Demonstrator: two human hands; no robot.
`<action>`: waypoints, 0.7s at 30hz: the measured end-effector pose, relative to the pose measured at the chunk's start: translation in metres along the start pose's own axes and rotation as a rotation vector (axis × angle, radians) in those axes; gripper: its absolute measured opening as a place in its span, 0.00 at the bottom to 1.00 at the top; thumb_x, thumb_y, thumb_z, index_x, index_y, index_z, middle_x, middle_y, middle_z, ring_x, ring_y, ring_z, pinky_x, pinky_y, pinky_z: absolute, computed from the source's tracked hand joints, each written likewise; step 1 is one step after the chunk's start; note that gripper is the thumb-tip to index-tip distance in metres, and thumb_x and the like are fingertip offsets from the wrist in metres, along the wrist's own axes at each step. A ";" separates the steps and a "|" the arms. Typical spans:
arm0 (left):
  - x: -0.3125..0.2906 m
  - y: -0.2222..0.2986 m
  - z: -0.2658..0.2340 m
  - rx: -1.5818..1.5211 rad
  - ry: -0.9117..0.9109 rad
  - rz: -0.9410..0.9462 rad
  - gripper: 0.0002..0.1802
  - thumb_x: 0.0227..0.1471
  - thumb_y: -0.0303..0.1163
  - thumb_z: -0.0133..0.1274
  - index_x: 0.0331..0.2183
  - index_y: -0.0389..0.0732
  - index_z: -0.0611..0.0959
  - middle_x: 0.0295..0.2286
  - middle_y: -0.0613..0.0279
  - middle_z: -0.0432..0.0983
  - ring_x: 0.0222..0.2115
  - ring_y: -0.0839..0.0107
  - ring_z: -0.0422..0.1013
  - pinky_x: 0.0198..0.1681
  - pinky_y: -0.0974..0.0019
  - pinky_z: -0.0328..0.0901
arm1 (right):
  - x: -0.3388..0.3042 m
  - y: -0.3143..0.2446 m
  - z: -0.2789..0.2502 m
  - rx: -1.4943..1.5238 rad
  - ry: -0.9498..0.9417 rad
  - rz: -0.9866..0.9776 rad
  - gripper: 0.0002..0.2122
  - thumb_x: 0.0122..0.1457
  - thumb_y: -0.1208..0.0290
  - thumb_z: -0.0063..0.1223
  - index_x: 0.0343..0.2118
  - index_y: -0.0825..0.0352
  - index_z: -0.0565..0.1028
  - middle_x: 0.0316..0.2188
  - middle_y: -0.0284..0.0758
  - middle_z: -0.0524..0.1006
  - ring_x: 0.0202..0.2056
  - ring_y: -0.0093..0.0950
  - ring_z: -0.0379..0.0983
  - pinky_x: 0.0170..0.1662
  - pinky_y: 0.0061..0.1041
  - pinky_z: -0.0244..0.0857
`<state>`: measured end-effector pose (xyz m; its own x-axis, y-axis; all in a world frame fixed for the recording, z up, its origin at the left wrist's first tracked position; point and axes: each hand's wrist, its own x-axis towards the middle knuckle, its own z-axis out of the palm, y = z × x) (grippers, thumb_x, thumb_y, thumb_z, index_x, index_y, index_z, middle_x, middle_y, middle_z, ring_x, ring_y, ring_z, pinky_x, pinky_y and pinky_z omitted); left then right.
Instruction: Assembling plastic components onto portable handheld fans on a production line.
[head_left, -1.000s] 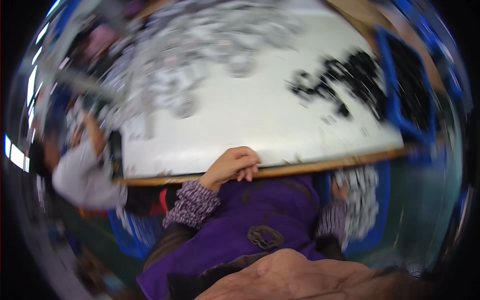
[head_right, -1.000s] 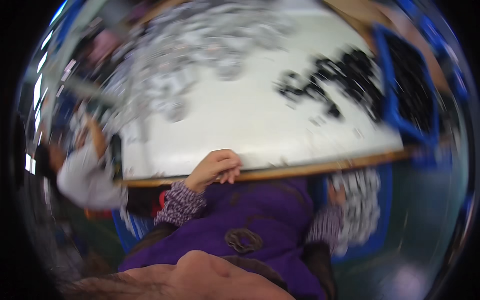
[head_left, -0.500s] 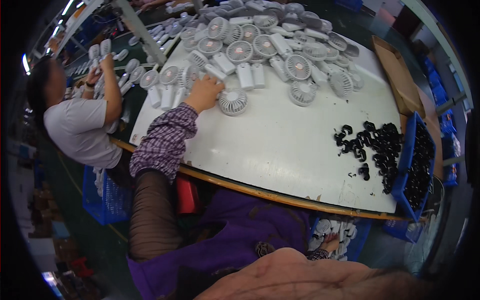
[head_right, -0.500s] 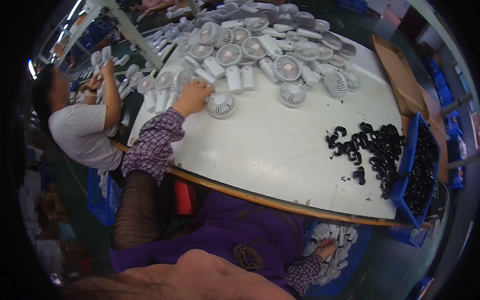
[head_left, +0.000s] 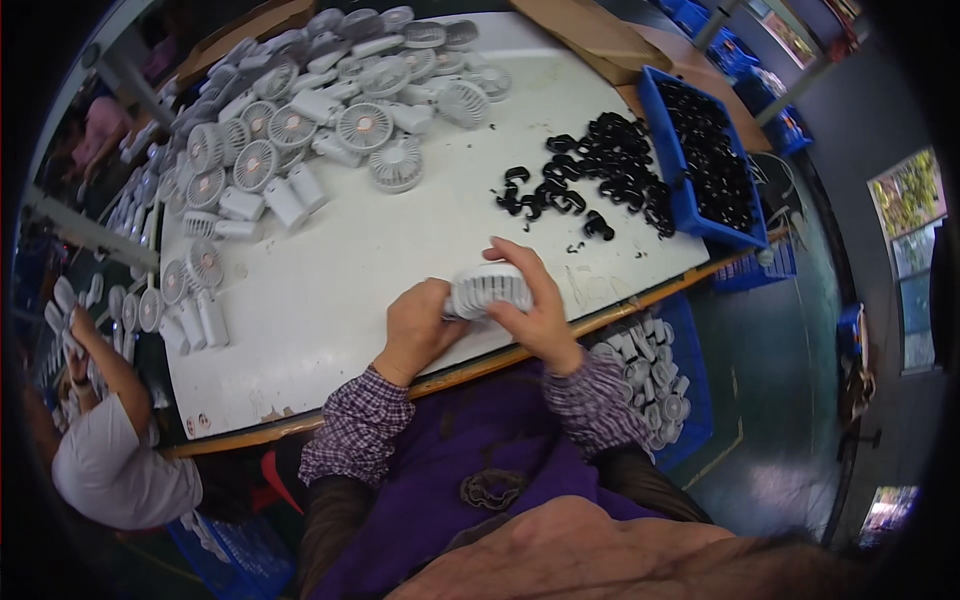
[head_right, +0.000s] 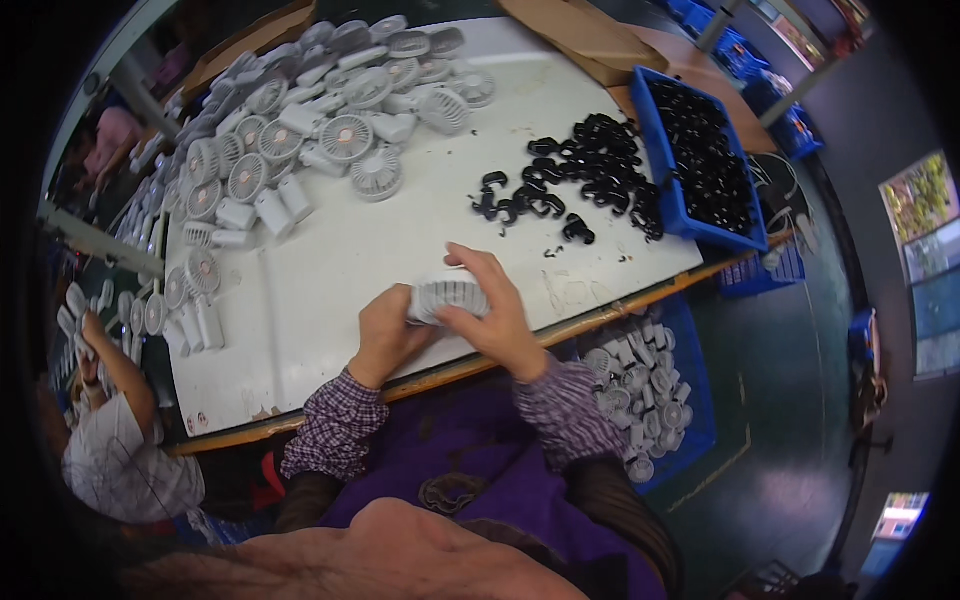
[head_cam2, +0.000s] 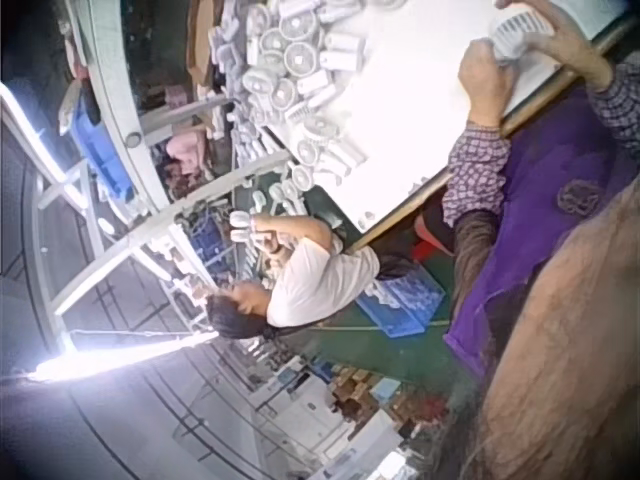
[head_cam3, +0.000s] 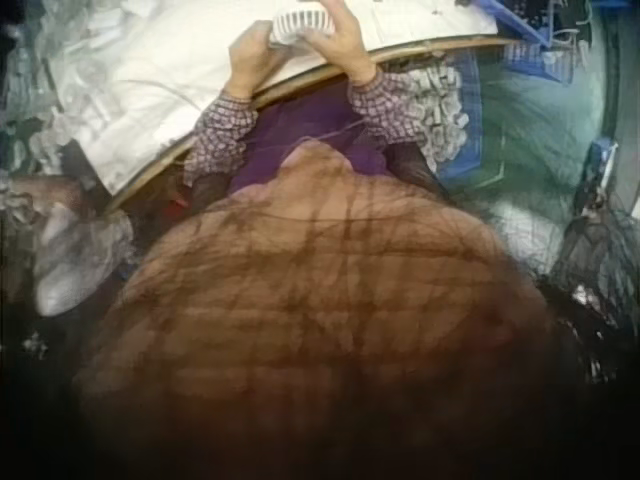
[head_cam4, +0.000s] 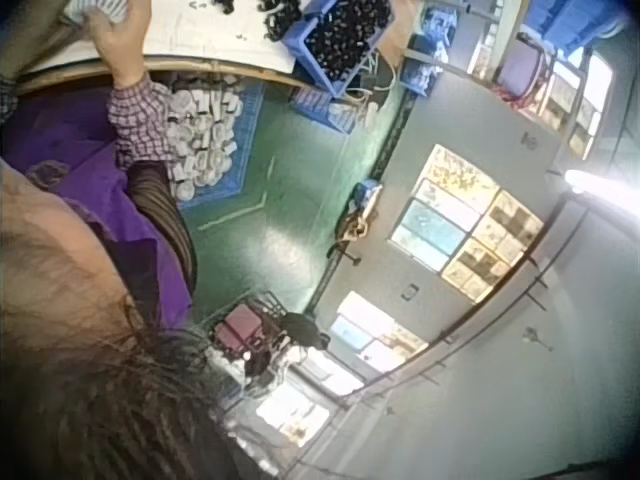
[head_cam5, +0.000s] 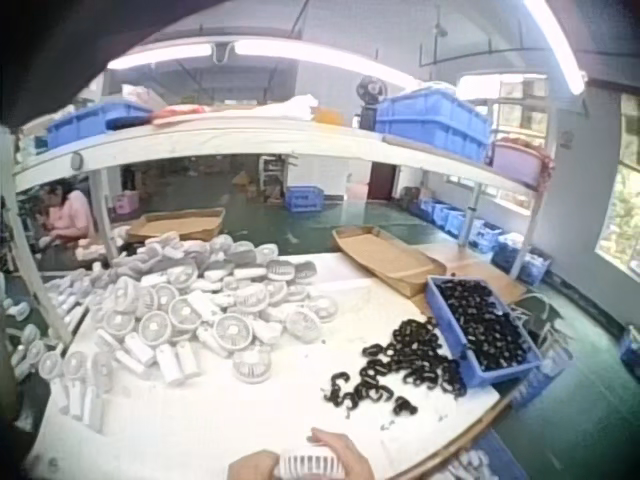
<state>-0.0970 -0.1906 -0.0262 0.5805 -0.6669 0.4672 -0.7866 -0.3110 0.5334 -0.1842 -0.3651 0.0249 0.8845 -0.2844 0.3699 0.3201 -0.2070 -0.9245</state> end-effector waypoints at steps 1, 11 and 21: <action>0.001 0.003 -0.001 -0.056 0.022 -0.061 0.29 0.31 0.39 0.67 0.36 0.41 0.73 0.28 0.56 0.73 0.28 0.58 0.72 0.29 0.61 0.66 | 0.005 -0.001 0.004 -0.107 -0.027 -0.061 0.24 0.49 0.72 0.58 0.51 0.70 0.68 0.41 0.38 0.70 0.43 0.28 0.69 0.46 0.24 0.63; -0.008 0.009 0.021 -0.571 0.013 -0.572 0.15 0.46 0.39 0.60 0.24 0.36 0.78 0.17 0.64 0.75 0.15 0.77 0.68 0.19 0.73 0.62 | 0.004 0.042 -0.015 0.169 0.018 0.282 0.14 0.55 0.71 0.53 0.43 0.71 0.72 0.38 0.36 0.74 0.37 0.22 0.70 0.40 0.19 0.65; -0.004 -0.007 0.002 -1.567 0.010 -0.808 0.19 0.57 0.44 0.44 0.34 0.35 0.73 0.26 0.56 0.72 0.25 0.68 0.71 0.29 0.66 0.68 | 0.011 0.099 -0.174 -0.794 0.277 0.266 0.12 0.51 0.66 0.56 0.35 0.68 0.77 0.26 0.37 0.71 0.28 0.30 0.69 0.32 0.27 0.63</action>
<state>-0.0940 -0.1864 -0.0333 0.6926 -0.6833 -0.2312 0.5926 0.3561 0.7225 -0.2021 -0.5518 -0.0468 0.7493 -0.6110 0.2555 -0.3061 -0.6616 -0.6845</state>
